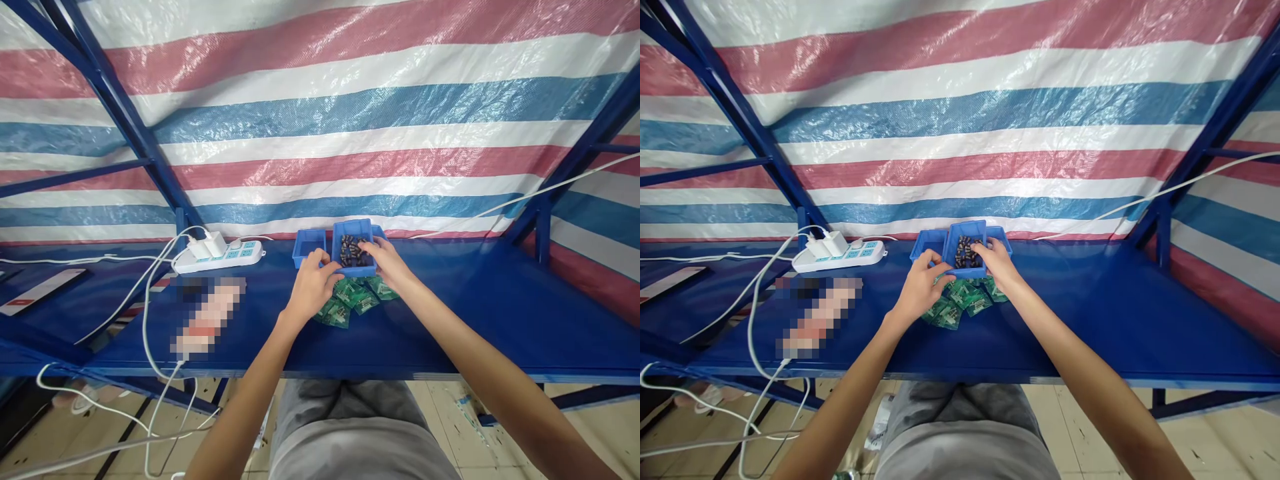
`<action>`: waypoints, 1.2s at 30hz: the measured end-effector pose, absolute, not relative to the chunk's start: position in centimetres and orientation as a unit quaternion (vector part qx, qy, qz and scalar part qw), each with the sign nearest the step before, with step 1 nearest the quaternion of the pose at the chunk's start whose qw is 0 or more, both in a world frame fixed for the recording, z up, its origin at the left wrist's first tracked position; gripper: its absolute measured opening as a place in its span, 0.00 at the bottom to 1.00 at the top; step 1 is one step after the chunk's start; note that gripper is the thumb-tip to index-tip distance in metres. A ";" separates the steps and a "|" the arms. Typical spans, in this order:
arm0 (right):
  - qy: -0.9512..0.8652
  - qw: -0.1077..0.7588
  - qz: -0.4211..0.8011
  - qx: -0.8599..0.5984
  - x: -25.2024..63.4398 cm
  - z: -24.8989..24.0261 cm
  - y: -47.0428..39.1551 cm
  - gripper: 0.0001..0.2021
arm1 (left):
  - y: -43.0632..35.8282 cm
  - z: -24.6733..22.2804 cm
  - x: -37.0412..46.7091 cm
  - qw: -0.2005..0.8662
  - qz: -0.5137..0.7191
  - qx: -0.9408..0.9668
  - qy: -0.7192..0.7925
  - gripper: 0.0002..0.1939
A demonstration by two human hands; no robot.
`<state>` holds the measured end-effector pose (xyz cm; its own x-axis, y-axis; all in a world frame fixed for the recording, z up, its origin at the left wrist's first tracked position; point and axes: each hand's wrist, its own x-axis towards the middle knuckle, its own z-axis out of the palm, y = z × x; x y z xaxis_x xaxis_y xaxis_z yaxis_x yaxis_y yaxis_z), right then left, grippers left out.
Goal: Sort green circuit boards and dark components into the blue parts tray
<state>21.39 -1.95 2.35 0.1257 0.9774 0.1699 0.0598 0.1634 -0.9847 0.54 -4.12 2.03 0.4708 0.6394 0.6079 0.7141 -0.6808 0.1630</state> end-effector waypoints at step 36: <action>-0.794 0.429 -0.033 -0.429 20.5 0.9 -4.6 0.38 | -6.4 -1.6 -0.2 -0.092 -0.129 -0.813 -0.560 0.47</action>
<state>20.55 -4.64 0.88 -0.2638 0.6540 0.7090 0.7101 0.6292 -0.3161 -0.25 -6.37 -1.64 0.3392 0.9348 0.1058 0.8872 -0.3553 0.2943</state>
